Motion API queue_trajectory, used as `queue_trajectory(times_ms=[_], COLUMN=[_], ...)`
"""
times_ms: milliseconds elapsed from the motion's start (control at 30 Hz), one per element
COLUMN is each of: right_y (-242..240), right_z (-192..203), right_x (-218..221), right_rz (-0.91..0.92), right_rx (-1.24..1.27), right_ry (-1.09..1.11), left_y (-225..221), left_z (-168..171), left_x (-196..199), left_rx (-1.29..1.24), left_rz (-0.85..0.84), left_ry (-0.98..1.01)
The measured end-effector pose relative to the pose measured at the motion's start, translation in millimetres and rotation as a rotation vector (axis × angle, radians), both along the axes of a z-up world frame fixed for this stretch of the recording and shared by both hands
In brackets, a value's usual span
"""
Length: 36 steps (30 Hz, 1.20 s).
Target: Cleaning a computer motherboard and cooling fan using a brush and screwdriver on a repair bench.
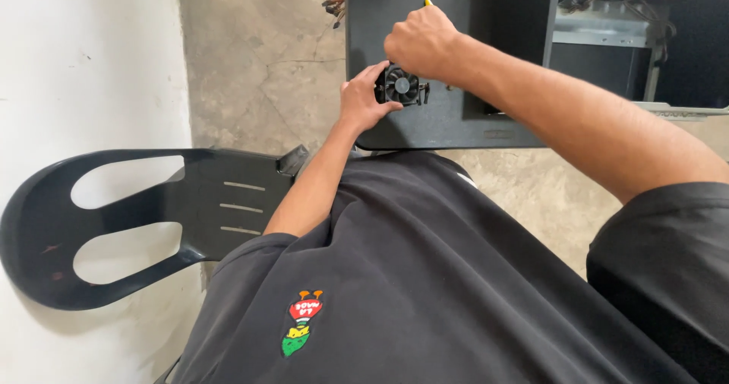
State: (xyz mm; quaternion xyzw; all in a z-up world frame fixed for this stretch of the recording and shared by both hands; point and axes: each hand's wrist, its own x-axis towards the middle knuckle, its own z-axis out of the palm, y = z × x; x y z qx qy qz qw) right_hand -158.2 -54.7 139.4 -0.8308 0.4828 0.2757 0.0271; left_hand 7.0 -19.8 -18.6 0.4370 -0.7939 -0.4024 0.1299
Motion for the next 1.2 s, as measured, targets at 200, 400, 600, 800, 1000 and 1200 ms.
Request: queue_trajectory(times_ms=[200, 400, 600, 800, 1000, 1200], right_y=[-1.1, 1.9, -8.3, -4.8, 1.7, -2.9], right_z=[9.9, 9.3, 9.8, -2.0, -9.0, -6.7], right_x=[5.9, -0.4, -3.3, -3.5, -4.5, -9.3], right_rz=[-0.046, -0.035, -0.04, -0.122, -0.058, -0.084], right_rx=[0.005, -0.076, -0.037, 0.047, -0.151, -0.126], right_ry=[0.018, -0.127, -0.04, -0.021, -0.107, -0.192], left_y=[-0.2, -0.1, -2.1, 0.0, 1.4, 0.5], left_z=[9.4, 13.4, 10.2, 10.2, 4.7, 9.7], left_x=[-0.3, -0.2, -0.2, -0.7, -1.0, -1.7], left_rx=[0.014, 0.028, 0.025, 0.006, -0.01, -0.003], left_rz=[0.009, 0.023, 0.026, 0.013, 0.022, 0.017], left_ry=[0.022, 0.046, 0.027, 0.033, 0.042, 0.024])
